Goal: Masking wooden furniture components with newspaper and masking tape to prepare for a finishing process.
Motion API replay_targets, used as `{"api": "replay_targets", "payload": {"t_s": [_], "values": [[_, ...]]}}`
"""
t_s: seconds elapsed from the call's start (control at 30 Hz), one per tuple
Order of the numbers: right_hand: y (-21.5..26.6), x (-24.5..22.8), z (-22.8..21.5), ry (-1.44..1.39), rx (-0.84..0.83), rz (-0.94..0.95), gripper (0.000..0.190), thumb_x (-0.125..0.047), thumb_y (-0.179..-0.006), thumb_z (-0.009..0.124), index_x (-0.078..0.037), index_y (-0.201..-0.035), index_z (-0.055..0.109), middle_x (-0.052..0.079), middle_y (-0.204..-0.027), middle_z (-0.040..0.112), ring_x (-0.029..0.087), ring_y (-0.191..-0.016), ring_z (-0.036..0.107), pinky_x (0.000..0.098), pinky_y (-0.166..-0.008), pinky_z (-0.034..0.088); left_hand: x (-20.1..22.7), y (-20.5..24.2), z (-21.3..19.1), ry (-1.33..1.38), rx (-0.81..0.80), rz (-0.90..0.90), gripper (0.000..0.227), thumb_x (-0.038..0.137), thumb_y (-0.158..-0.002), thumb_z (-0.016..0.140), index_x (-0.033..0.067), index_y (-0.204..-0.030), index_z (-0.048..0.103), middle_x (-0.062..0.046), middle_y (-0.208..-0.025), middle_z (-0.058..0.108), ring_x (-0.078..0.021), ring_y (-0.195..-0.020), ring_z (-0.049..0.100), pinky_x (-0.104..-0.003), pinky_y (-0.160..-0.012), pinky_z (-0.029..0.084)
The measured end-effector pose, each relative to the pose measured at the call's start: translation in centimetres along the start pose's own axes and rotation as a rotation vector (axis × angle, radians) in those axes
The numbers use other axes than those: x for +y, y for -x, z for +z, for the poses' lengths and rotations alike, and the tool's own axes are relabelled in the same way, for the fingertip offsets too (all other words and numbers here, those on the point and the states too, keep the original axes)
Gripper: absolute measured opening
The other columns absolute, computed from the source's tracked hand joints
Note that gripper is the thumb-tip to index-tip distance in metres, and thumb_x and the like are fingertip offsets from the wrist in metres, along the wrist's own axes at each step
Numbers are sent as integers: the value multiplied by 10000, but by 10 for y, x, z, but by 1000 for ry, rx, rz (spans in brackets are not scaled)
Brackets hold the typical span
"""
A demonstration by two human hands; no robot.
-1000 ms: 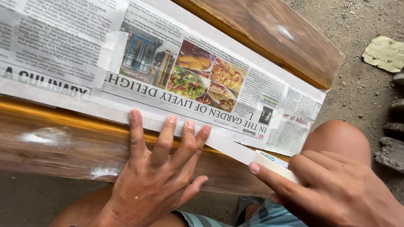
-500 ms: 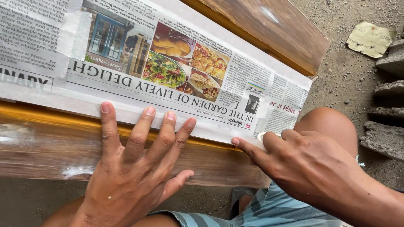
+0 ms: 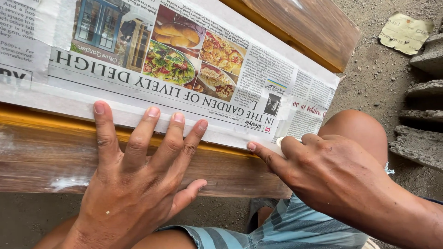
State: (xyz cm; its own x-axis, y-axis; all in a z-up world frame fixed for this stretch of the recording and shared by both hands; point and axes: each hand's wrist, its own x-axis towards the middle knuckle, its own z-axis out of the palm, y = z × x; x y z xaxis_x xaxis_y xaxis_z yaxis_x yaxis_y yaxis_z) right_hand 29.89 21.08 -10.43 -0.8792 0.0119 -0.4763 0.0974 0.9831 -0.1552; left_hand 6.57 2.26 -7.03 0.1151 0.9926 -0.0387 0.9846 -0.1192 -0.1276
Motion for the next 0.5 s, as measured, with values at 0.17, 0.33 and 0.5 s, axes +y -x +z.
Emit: {"api": "replay_targets", "payload": {"t_s": [0.17,0.33,0.5], "values": [[-2,-1,1,-15,9,2,840,-288,-860,631,-173,-1629,313,46,-863,585,216,-723,657,351,-590,549,0,1,-1,-5,-8,5,862,683,-940,531,101,-1575,508,-187,-1439,437,-415,-1377,349,-856,-1106,207],[-2,1,2,16,-21,14,806,-261,-875,612,-155,-1609,295,44,-826,577,213,-715,654,348,-583,546,0,1,-1,5,-9,8,858,673,-941,547,97,-1577,520,-194,-1439,436,-418,-1380,346,-857,-1103,207],[-5,2,0,24,-7,-34,815,-214,-869,591,-117,-1629,312,58,-868,575,211,-683,650,366,-575,531,-1,1,-1,7,-2,11,858,678,-938,565,97,-1568,530,-184,-1430,450,-411,-1385,344,-855,-1100,217]]}}
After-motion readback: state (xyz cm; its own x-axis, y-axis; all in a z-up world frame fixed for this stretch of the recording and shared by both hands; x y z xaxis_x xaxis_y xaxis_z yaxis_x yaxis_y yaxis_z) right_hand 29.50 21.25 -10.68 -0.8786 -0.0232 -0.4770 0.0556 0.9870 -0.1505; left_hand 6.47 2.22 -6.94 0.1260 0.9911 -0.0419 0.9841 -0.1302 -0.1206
